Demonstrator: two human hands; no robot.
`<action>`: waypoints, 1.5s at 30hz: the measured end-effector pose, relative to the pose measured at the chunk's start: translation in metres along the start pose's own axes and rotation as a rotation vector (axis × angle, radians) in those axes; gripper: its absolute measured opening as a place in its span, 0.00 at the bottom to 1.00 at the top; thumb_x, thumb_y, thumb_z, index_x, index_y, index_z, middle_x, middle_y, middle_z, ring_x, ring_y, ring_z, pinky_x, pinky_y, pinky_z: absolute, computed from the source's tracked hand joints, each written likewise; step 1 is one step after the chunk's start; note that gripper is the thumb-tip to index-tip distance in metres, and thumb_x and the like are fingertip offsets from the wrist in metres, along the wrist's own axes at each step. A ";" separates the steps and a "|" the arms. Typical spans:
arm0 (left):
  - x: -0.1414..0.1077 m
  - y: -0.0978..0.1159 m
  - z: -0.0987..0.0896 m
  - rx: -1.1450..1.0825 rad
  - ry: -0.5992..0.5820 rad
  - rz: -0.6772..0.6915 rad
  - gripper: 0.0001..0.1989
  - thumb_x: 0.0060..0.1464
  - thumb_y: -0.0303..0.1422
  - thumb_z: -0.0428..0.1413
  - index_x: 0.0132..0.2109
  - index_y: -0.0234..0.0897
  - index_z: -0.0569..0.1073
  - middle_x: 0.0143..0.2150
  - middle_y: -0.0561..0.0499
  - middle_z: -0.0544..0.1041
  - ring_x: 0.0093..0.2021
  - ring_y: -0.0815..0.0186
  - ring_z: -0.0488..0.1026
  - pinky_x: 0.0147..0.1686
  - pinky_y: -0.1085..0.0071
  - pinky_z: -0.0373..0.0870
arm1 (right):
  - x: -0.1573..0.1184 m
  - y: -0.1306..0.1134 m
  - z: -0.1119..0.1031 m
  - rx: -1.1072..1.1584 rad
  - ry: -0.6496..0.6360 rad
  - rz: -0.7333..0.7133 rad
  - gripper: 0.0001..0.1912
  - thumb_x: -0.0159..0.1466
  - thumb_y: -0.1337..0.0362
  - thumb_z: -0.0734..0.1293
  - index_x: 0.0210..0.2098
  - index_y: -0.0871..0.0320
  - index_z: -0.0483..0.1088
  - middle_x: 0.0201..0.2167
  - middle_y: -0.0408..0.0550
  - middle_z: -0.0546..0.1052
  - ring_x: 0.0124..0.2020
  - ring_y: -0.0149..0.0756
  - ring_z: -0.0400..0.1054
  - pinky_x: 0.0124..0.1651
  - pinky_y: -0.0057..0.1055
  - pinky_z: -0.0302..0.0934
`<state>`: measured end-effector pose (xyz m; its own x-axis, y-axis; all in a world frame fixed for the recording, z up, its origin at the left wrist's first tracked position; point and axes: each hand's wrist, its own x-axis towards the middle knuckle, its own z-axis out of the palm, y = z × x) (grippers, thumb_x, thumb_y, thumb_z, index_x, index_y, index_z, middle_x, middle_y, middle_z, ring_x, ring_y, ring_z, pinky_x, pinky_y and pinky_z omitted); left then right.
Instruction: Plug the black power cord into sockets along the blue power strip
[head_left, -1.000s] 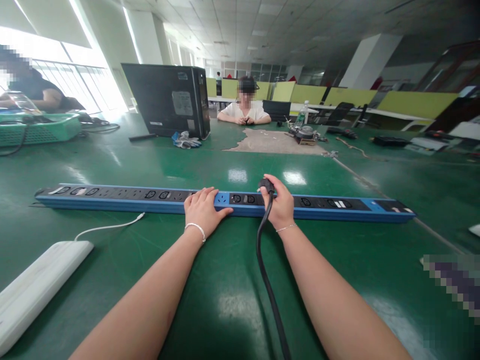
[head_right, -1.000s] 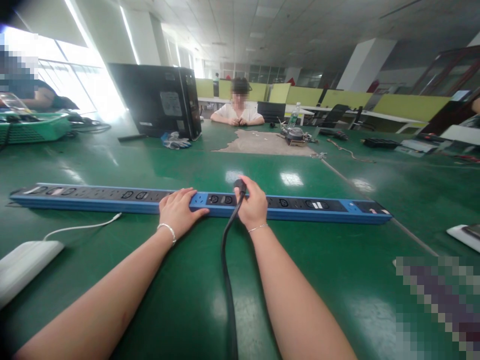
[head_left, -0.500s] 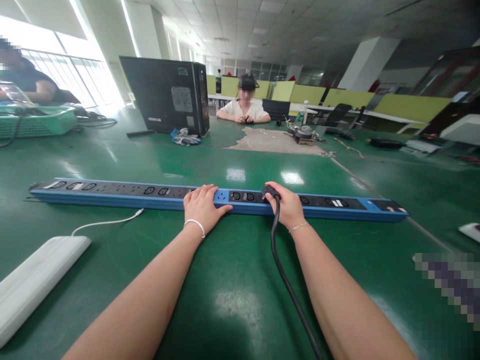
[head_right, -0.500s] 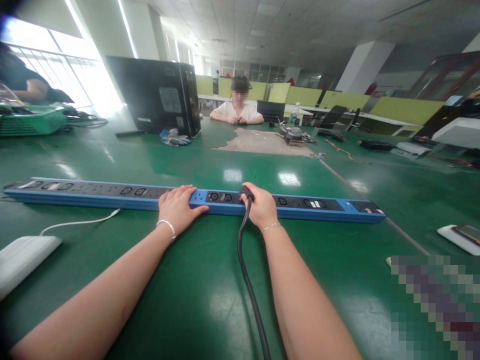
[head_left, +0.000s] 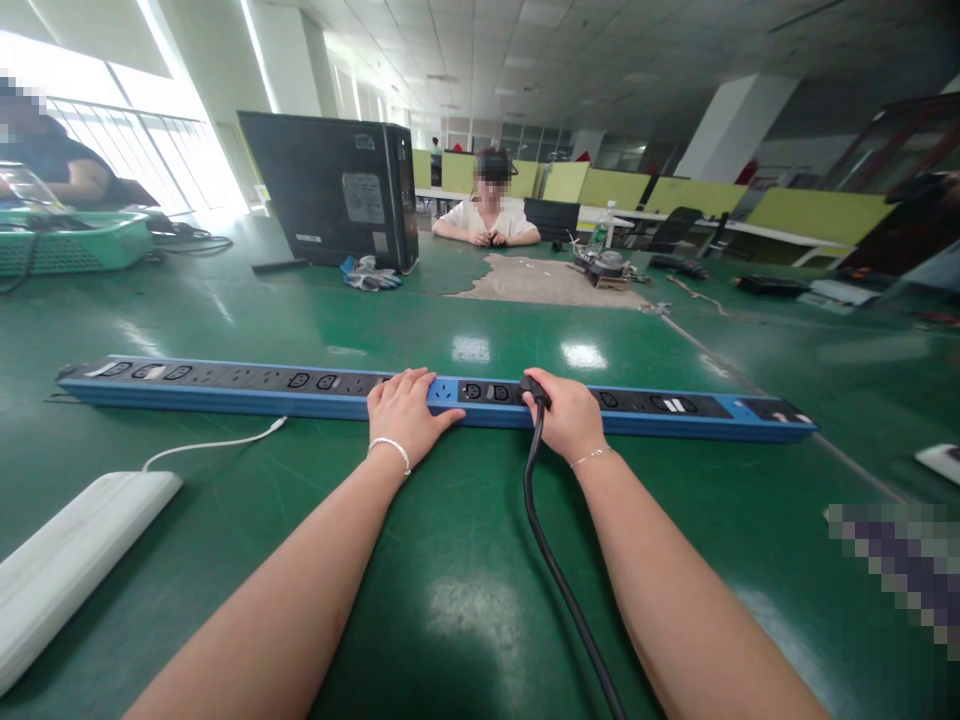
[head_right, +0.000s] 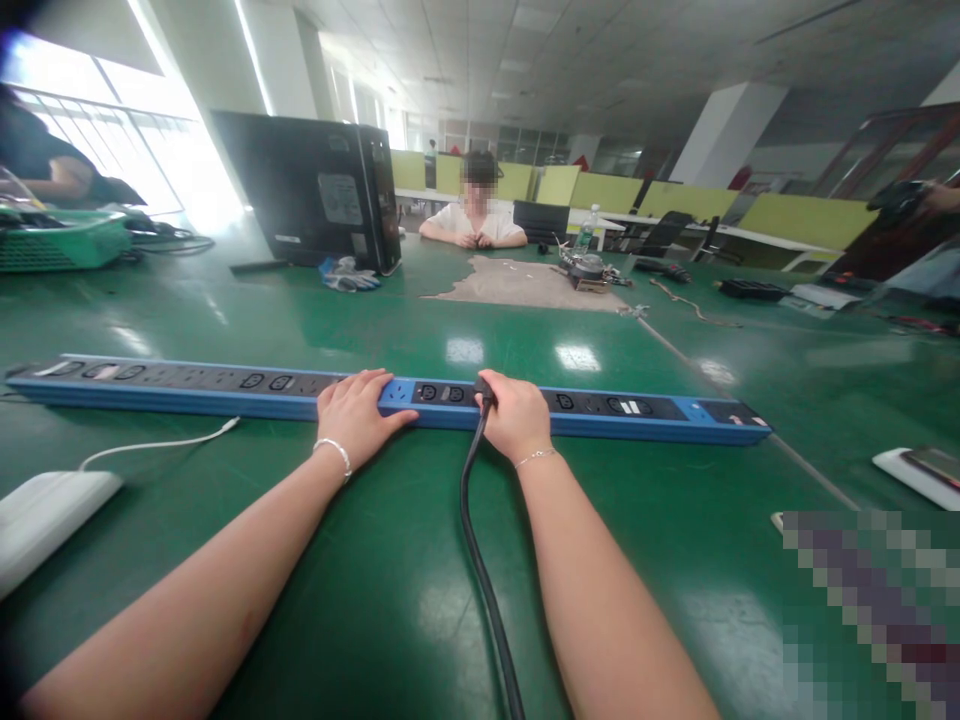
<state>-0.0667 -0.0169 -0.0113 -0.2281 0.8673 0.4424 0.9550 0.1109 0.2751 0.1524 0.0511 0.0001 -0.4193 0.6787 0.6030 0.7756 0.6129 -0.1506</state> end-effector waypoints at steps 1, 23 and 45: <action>0.000 0.000 0.000 0.000 0.001 0.001 0.30 0.46 0.53 0.54 0.54 0.44 0.67 0.58 0.48 0.68 0.57 0.53 0.61 0.56 0.55 0.51 | -0.002 -0.002 0.001 -0.009 0.006 0.010 0.17 0.61 0.62 0.60 0.48 0.58 0.70 0.42 0.50 0.77 0.40 0.40 0.71 0.45 0.34 0.62; -0.001 0.001 0.001 0.014 0.001 -0.002 0.30 0.47 0.53 0.54 0.54 0.44 0.67 0.58 0.47 0.69 0.57 0.53 0.62 0.56 0.55 0.52 | -0.011 -0.021 0.001 -0.084 0.018 0.061 0.18 0.64 0.65 0.56 0.51 0.62 0.66 0.48 0.53 0.75 0.47 0.40 0.70 0.53 0.37 0.55; -0.003 0.007 0.002 0.081 -0.016 0.015 0.31 0.50 0.52 0.51 0.56 0.40 0.66 0.60 0.46 0.66 0.60 0.53 0.59 0.59 0.54 0.49 | -0.017 -0.022 0.009 0.009 0.050 0.111 0.19 0.64 0.65 0.55 0.53 0.61 0.65 0.50 0.52 0.73 0.50 0.38 0.68 0.56 0.37 0.54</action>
<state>-0.0592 -0.0180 -0.0125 -0.2115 0.8766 0.4323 0.9706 0.1366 0.1980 0.1383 0.0296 -0.0136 -0.3068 0.7219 0.6202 0.8115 0.5390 -0.2259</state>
